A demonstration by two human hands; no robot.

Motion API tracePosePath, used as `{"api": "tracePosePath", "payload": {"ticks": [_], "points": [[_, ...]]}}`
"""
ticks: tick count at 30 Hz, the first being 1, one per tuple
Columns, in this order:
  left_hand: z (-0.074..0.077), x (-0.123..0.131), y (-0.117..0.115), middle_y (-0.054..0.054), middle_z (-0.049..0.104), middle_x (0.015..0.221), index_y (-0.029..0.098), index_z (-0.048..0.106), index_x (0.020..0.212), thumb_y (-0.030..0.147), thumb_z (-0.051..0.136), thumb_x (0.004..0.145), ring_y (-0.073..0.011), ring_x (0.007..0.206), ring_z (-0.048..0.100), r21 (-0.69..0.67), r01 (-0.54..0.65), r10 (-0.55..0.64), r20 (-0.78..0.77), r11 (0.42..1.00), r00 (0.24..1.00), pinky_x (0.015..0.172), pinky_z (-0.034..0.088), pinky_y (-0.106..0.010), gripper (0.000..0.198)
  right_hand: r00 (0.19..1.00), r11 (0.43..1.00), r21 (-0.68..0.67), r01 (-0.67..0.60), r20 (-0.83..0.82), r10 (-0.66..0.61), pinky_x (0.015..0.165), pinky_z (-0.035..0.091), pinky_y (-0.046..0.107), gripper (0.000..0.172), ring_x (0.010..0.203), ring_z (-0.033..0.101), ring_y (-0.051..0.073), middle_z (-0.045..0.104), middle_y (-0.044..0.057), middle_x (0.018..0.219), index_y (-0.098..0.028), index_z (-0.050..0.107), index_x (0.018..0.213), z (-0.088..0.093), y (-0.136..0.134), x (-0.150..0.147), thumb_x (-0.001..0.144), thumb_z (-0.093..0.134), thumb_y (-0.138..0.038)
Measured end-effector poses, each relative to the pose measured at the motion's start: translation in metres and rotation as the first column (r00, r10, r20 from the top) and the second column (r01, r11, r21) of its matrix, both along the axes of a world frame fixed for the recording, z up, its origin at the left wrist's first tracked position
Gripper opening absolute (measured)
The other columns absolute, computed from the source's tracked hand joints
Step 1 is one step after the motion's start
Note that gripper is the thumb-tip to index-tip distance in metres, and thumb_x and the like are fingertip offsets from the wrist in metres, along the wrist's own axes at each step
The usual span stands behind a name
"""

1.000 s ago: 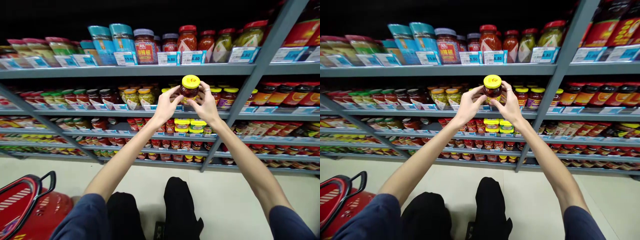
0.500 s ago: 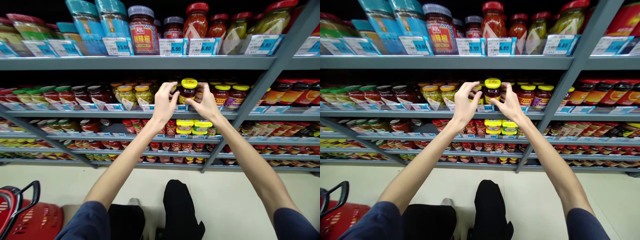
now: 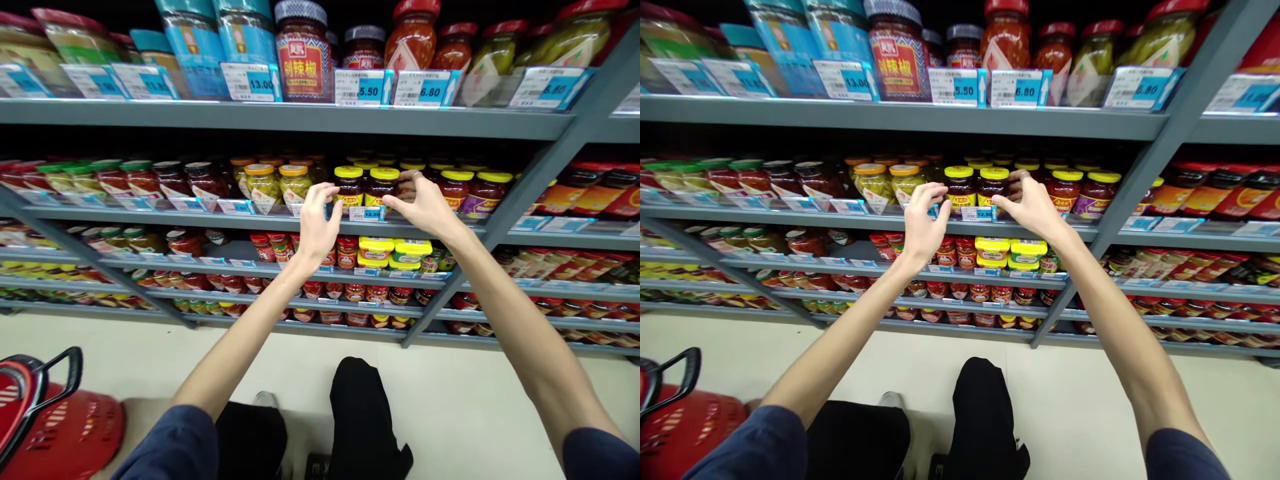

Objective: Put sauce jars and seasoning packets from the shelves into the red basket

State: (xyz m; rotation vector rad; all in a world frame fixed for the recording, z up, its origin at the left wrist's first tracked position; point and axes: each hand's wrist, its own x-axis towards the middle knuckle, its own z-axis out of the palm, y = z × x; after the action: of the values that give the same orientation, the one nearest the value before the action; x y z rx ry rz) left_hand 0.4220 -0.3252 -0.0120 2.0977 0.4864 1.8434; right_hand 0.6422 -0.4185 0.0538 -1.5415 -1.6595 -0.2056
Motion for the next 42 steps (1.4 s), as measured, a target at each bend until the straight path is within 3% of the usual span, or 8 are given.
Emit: {"api": "tracePosePath", "payload": {"ticks": [4, 7, 11, 14, 20, 30, 36, 42], "points": [[0.0, -0.006, 0.001, -0.006, 0.067, 0.096, 0.019, 0.073, 0.111, 0.031, 0.063, 0.097, -0.0159, 0.081, 0.063, 0.063, -0.053, 0.061, -0.122, 0.997, 0.991, 0.077, 0.055, -0.032, 0.022, 0.98, 0.979, 0.179, 0.094, 0.157, -0.123, 0.086, 0.057, 0.046, 0.045, 0.097, 0.069, 0.029, 0.072, 0.015, 0.116, -0.016, 0.065, 0.125, -0.004, -0.02, -0.011, 0.089, 0.071, -0.042], [0.004, -0.004, 0.009, -0.003, 0.068, 0.079, 0.018, 0.075, 0.113, 0.026, 0.063, 0.096, -0.0159, 0.07, 0.062, 0.115, 0.0, 0.034, -0.292, 0.993, 0.956, 0.073, 0.053, -0.031, 0.023, 0.95, 0.988, 0.13, 0.079, 0.291, -0.114, 0.079, 0.055, 0.04, 0.03, 0.085, 0.069, 0.024, 0.074, 0.009, 0.103, -0.021, 0.07, 0.12, -0.012, -0.029, -0.021, 0.097, 0.06, -0.038], [0.019, 0.004, 0.012, -0.008, 0.076, 0.087, 0.02, 0.076, 0.111, 0.024, 0.062, 0.095, -0.0227, 0.078, 0.07, 0.153, -0.052, 0.12, -0.48, 0.987, 0.869, 0.076, 0.052, -0.035, 0.021, 0.88, 0.994, 0.004, 0.113, 0.463, -0.102, 0.076, 0.051, 0.037, 0.029, 0.09, 0.07, 0.026, 0.078, 0.008, 0.104, -0.022, 0.071, 0.122, -0.02, -0.024, -0.03, 0.099, 0.057, -0.033], [0.031, 0.009, 0.006, -0.013, 0.077, 0.096, 0.018, 0.075, 0.105, 0.022, 0.056, 0.098, -0.0293, 0.089, 0.073, 0.248, -0.145, 0.27, -0.608, 0.958, 0.747, 0.078, 0.052, -0.038, 0.02, 0.824, 0.984, 0.007, 0.179, 0.545, -0.154, 0.075, 0.049, 0.036, 0.03, 0.096, 0.071, 0.027, 0.077, 0.01, 0.116, -0.02, 0.07, 0.122, -0.02, -0.016, -0.037, 0.102, 0.052, -0.031], [0.039, 0.01, -0.006, -0.021, 0.073, 0.102, 0.008, 0.063, 0.114, 0.006, 0.04, 0.098, -0.0327, 0.094, 0.073, 0.443, -0.182, 0.468, -0.713, 0.878, 0.522, 0.078, 0.049, -0.038, 0.027, 0.754, 0.954, 0.021, 0.3, 0.607, -0.25, 0.068, 0.045, 0.035, 0.031, 0.085, 0.071, 0.028, 0.079, 0.014, 0.105, -0.016, 0.068, 0.117, -0.017, -0.013, -0.048, 0.105, 0.043, -0.03], [0.038, 0.009, -0.014, -0.019, 0.071, 0.101, 0.007, 0.059, 0.115, -0.001, 0.035, 0.095, -0.0316, 0.089, 0.074, 0.539, -0.2, 0.568, -0.701, 0.818, 0.431, 0.07, 0.05, -0.036, 0.032, 0.775, 0.94, 0.067, 0.333, 0.549, -0.314, 0.065, 0.039, 0.033, 0.035, 0.082, 0.07, 0.028, 0.079, 0.015, 0.1, -0.015, 0.067, 0.117, -0.03, -0.013, -0.043, 0.106, 0.042, -0.035], [0.028, 0.011, -0.019, -0.017, 0.071, 0.103, 0.009, 0.06, 0.116, 0.003, 0.037, 0.099, -0.0265, 0.088, 0.074, 0.473, -0.257, 0.536, -0.695, 0.843, 0.48, 0.074, 0.052, -0.034, 0.029, 0.83, 0.943, 0.1, 0.318, 0.452, -0.327, 0.065, 0.043, 0.033, 0.034, 0.077, 0.068, 0.026, 0.079, 0.012, 0.091, -0.016, 0.07, 0.111, -0.036, -0.011, -0.042, 0.105, 0.045, -0.037], [0.028, -0.003, 0.007, -0.014, 0.068, 0.123, 0.016, 0.059, 0.13, 0.031, 0.038, 0.107, -0.0252, 0.117, 0.066, 0.337, -0.174, 0.305, -0.388, 0.925, 0.869, 0.099, 0.052, -0.039, 0.034, 0.921, 0.963, 0.225, 0.148, 0.322, -0.217, 0.087, 0.055, 0.043, 0.042, 0.101, 0.069, 0.028, 0.074, 0.013, 0.117, -0.018, 0.064, 0.132, -0.015, -0.021, -0.034, 0.101, 0.052, -0.044]]}}
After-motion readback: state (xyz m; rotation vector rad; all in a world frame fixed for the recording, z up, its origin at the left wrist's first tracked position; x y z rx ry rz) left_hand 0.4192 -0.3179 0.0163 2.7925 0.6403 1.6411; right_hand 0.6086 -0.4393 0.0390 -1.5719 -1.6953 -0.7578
